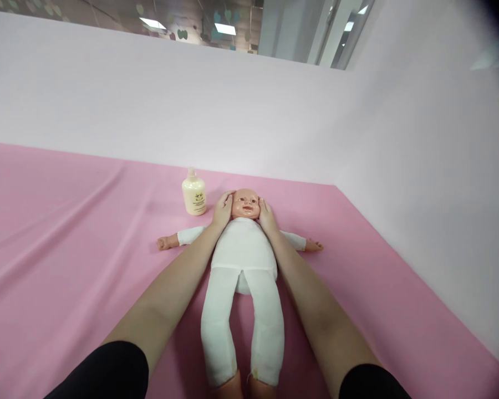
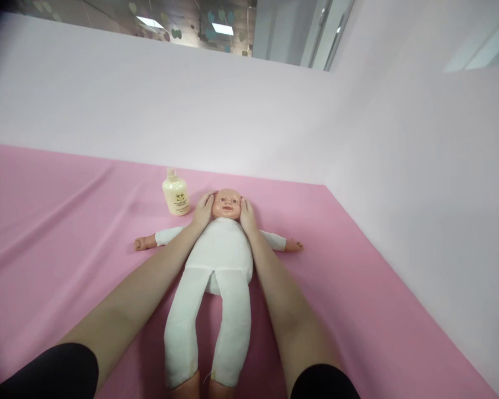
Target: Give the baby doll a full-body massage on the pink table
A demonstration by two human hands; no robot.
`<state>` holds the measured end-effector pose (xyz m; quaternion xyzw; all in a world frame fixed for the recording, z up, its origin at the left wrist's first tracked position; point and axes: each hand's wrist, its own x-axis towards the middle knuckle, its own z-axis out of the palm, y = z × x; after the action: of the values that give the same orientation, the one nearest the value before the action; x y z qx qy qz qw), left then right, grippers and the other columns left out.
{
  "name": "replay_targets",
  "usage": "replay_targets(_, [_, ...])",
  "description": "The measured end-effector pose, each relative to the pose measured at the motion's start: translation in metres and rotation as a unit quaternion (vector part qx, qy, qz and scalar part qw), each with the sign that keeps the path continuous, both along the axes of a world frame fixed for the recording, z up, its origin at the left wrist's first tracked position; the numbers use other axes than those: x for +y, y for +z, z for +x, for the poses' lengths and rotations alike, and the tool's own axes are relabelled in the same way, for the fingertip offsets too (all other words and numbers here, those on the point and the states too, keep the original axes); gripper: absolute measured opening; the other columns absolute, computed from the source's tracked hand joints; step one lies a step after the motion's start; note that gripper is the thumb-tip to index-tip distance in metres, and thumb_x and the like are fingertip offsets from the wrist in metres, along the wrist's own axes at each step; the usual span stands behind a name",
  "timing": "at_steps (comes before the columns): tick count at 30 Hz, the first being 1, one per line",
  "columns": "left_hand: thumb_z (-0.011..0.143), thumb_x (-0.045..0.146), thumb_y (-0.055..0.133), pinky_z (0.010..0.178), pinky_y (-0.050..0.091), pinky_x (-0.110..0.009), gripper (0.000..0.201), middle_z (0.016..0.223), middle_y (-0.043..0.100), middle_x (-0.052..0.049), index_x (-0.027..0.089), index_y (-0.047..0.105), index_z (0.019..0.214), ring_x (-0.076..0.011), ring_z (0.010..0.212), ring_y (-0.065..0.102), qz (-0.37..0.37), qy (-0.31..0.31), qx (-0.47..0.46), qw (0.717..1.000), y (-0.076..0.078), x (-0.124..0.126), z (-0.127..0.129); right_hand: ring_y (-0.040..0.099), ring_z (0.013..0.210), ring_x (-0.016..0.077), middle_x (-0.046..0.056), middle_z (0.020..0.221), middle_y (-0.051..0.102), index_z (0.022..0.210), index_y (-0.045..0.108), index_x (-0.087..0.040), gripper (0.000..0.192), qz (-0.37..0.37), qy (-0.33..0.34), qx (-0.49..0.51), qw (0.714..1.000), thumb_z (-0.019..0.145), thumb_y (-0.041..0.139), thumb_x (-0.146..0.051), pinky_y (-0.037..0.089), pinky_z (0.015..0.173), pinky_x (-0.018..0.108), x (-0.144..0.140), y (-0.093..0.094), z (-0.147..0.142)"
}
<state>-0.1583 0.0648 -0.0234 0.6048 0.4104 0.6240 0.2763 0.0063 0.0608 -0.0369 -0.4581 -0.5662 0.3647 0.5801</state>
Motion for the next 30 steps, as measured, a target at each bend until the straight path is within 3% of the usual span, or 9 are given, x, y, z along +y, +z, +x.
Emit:
replay_targets(4, [0.085, 0.045, 0.052, 0.104, 0.039, -0.037, 0.042, 0.123, 0.057, -0.01, 0.019, 0.056, 0.117, -0.0217, 0.118, 0.052, 0.013, -0.021, 0.016, 1.0, -0.004, 0.0, 0.002, 0.057, 0.117, 0.0184, 0.005, 0.121, 0.064, 0.117, 0.059, -0.021, 0.058, 0.001, 0.015, 0.007, 1.0, 0.088, 0.031, -0.063, 0.038, 0.107, 0.039, -0.009, 0.008, -0.004])
replay_targets(7, [0.079, 0.046, 0.06, 0.108, 0.034, -0.04, 0.054, 0.131, 0.05, -0.012, 0.019, 0.048, 0.125, -0.0243, 0.125, 0.045, 0.021, -0.054, 0.042, 0.997, -0.007, 0.001, 0.002, 0.048, 0.128, 0.0192, 0.006, 0.135, 0.054, 0.129, 0.051, -0.022, 0.061, -0.003, 0.037, -0.003, 0.999, 0.084, 0.042, -0.063, 0.033, 0.112, 0.038, -0.015, 0.013, -0.004])
replay_targets(12, [0.063, 0.048, 0.075, 0.112, 0.027, -0.044, 0.086, 0.138, 0.04, -0.016, 0.016, 0.039, 0.134, -0.0306, 0.132, 0.036, 0.034, -0.101, 0.075, 0.992, -0.01, 0.004, -0.003, 0.035, 0.138, 0.0231, 0.008, 0.15, 0.034, 0.148, 0.021, -0.024, 0.102, -0.009, 0.088, -0.025, 0.996, 0.065, 0.075, -0.047, 0.031, 0.114, 0.041, -0.022, 0.016, 0.001])
replay_targets(18, [0.051, 0.048, 0.081, 0.113, 0.026, -0.045, 0.106, 0.144, 0.032, -0.017, 0.017, 0.032, 0.139, -0.0342, 0.137, 0.029, -0.009, -0.159, 0.094, 0.983, -0.004, 0.004, -0.013, 0.044, 0.132, 0.0261, 0.014, 0.151, 0.031, 0.15, 0.001, -0.022, 0.13, -0.04, 0.164, 0.016, 0.985, 0.053, 0.084, -0.038, 0.04, 0.108, 0.044, -0.018, 0.012, 0.003])
replay_targets(24, [0.067, 0.049, 0.07, 0.114, 0.024, -0.043, 0.089, 0.148, 0.031, -0.014, 0.02, 0.03, 0.141, -0.0302, 0.138, 0.028, -0.002, -0.152, 0.107, 0.982, -0.005, 0.003, -0.011, 0.038, 0.136, 0.0232, 0.009, 0.152, 0.031, 0.151, 0.003, -0.024, 0.115, -0.051, 0.135, -0.029, 0.989, 0.064, 0.076, -0.046, 0.033, 0.114, 0.042, -0.023, 0.018, 0.004])
replay_targets(30, [0.081, 0.052, 0.056, 0.116, 0.02, -0.039, 0.072, 0.15, 0.03, -0.01, 0.023, 0.029, 0.142, -0.0253, 0.14, 0.026, -0.009, -0.143, 0.104, 0.984, -0.006, 0.002, -0.009, 0.018, 0.145, 0.0175, 0.0, 0.157, 0.015, 0.15, 0.008, -0.028, 0.089, -0.044, 0.122, -0.083, 0.988, 0.081, 0.05, -0.064, 0.015, 0.12, 0.038, -0.017, 0.014, 0.01])
